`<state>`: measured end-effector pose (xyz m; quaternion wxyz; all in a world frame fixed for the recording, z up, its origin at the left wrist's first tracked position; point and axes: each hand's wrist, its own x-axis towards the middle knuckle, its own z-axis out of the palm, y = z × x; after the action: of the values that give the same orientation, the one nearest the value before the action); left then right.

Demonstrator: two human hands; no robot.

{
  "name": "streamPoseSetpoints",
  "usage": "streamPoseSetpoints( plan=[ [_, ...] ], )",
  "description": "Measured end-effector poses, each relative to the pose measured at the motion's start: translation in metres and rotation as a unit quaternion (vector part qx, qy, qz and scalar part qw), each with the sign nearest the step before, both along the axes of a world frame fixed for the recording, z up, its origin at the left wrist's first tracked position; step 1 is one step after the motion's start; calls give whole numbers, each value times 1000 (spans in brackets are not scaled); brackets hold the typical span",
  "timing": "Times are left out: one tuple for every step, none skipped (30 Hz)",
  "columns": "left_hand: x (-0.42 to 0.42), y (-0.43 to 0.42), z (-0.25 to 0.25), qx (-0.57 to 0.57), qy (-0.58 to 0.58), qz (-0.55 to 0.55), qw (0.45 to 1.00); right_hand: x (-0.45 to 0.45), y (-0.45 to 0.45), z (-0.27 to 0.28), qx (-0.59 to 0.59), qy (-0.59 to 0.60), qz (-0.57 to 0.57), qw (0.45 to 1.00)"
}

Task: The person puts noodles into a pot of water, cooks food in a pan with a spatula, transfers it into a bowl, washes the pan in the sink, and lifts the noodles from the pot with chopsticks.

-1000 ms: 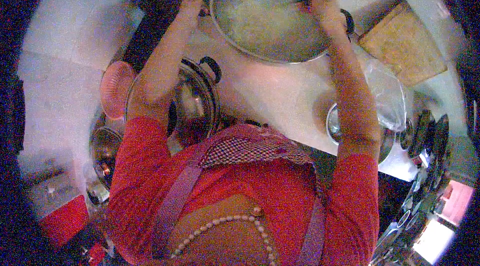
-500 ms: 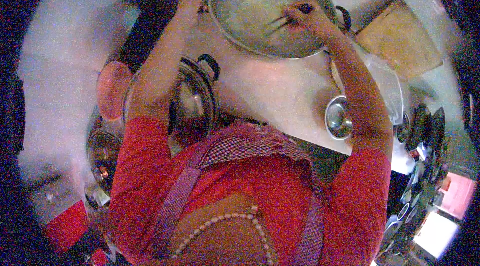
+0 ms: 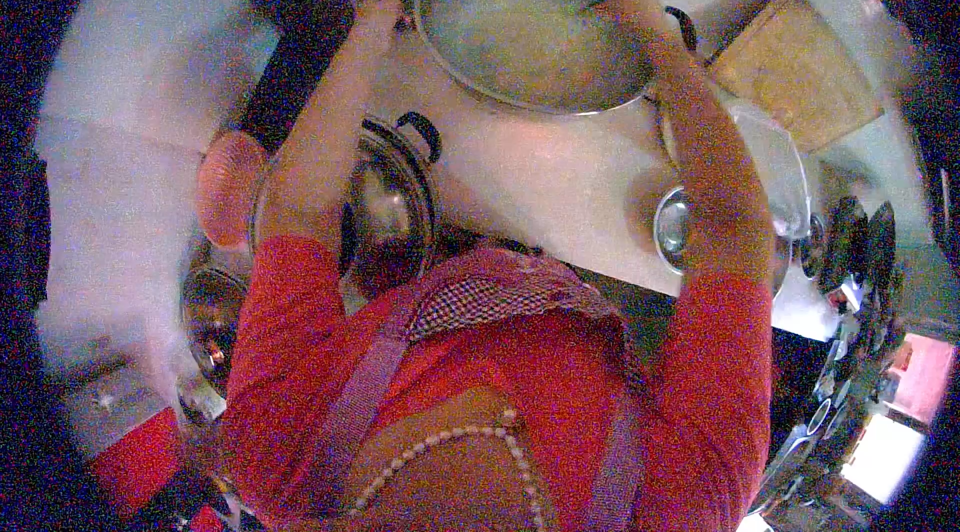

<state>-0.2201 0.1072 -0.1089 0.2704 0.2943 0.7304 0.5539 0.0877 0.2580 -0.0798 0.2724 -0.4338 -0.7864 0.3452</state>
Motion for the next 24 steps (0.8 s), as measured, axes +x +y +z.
streamPoseSetpoints(
  plan=[
    [-3, 3, -5, -9, 14, -3, 1000, -11, -3, -5, -5, 12, 6, 1000],
    [-7, 6, -9, -17, 28, -3, 999, -16, -7, -9, -30, 30, 37, 998],
    [-11, 8, -13, -26, 42, -3, 999, -25, -25, -9, -55, 48, 69, 995],
    [-12, 6, -11, -37, 55, -3, 998, -29, -37, -8, -82, 67, 101, 989],
    [-11, 5, -10, -36, 63, 7, 997, -21, -35, -6, -93, 49, 106, 989],
    [-2, -2, 1, -38, 67, 18, 997, -5, -29, 0, -107, 28, 112, 988],
    [4, -6, 7, -33, 54, 23, 998, 6, -29, 11, -119, 6, 118, 986],
    [10, -11, 14, -28, 42, 28, 998, 14, -42, 33, -105, 1, 104, 989],
    [12, -13, 18, -15, 15, 27, 999, 21, -42, 29, -112, -27, 101, 988],
    [12, -12, 18, -8, 7, 27, 1000, 30, -40, 22, -117, -53, 98, 987],
    [12, -11, 17, -1, -2, 28, 1000, 36, -39, 17, -123, -77, 94, 985],
    [9, -7, 11, 0, 5, 30, 1000, 20, -74, 40, -40, -128, 103, 986],
    [7, -6, 9, -1, 4, 32, 999, 17, -80, 42, -81, -69, 99, 989],
    [6, -4, 6, -2, 3, 33, 999, 16, -85, 42, -123, -7, 94, 988],
    [6, -5, 7, -4, -5, 32, 999, 15, -88, 41, -163, 55, 87, 981],
    [2, -2, 4, -3, -14, 26, 1000, 16, -83, 36, -152, 66, 71, 984],
    [-1, 0, 1, -2, -24, 20, 1000, 19, -75, 31, -104, 50, 65, 991],
    [-10, 5, -12, 1, -34, 10, 999, 25, -65, 25, -55, 34, 59, 996],
    [-11, 5, -13, 2, -46, 0, 999, 33, -56, 22, -9, 16, 53, 998],
    [-10, 4, -14, 3, -40, -7, 999, 41, -47, 23, -77, 98, 39, 991],
    [-2, -4, 0, 4, -36, -13, 999, 44, -47, 32, -96, 91, 25, 991],
    [3, -9, 7, 5, -30, -19, 999, 47, -51, 49, -115, 84, 11, 990],
    [-1, -6, -3, 40, -33, -24, 998, 51, -52, 58, -133, 77, -3, 988],
    [-2, -4, -8, 75, -35, -30, 996, 55, -48, 56, -133, 57, -11, 989]
  ],
)
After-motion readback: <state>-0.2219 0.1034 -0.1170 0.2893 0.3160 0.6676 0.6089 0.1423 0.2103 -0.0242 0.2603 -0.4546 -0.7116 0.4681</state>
